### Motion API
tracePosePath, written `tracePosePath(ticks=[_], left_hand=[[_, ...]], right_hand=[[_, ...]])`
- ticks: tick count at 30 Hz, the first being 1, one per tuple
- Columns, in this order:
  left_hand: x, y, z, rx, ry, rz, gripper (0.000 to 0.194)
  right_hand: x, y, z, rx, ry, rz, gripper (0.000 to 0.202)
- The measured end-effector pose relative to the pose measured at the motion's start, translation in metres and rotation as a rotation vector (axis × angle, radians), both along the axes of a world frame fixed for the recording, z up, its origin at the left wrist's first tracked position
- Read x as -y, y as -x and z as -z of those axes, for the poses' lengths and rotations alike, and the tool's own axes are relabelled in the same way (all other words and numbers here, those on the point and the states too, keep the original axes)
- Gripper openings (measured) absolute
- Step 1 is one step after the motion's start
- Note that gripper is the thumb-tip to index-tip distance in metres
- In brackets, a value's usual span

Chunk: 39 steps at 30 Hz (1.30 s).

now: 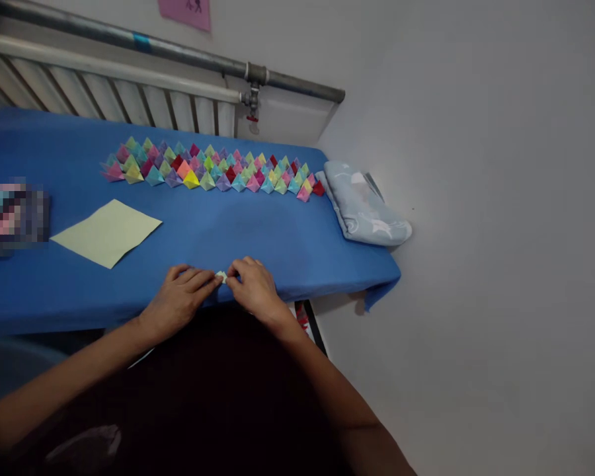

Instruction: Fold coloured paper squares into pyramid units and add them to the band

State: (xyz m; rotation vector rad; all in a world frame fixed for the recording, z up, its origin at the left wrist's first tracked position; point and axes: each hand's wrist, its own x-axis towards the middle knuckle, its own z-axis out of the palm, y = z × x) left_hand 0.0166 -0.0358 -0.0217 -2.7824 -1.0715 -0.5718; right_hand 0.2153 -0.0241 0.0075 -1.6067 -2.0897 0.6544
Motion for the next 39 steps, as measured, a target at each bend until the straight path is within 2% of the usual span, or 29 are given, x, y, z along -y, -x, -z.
tracePosePath(ticks=[10,16,22,31,36,39], left_hand=[[0.011,0.000,0.004,0.071,-0.050,-0.032,0.043],[0.012,-0.011,-0.001,-0.028,-0.119,-0.062,0.041],[0.015,0.004,0.002,-0.001,-0.152,-0.040,0.041],[0.015,0.002,0.006,0.004,-0.130,-0.068,0.041],[0.019,-0.003,0.013,0.097,-0.210,-0.115,0.035],[0.014,-0.014,0.026,0.139,-0.213,-0.150,0.028]], right_hand=[[0.005,0.000,0.005,-0.028,-0.086,-0.038,0.011],[0.020,-0.003,0.017,0.103,-0.212,-0.099,0.026],[0.032,-0.007,0.026,0.182,-0.350,-0.162,0.032],[0.040,-0.009,0.028,0.325,-0.395,-0.165,0.036],[0.043,-0.012,0.032,0.291,-0.553,-0.145,0.041],[0.032,-0.020,0.044,0.222,-0.740,-0.170,0.047]])
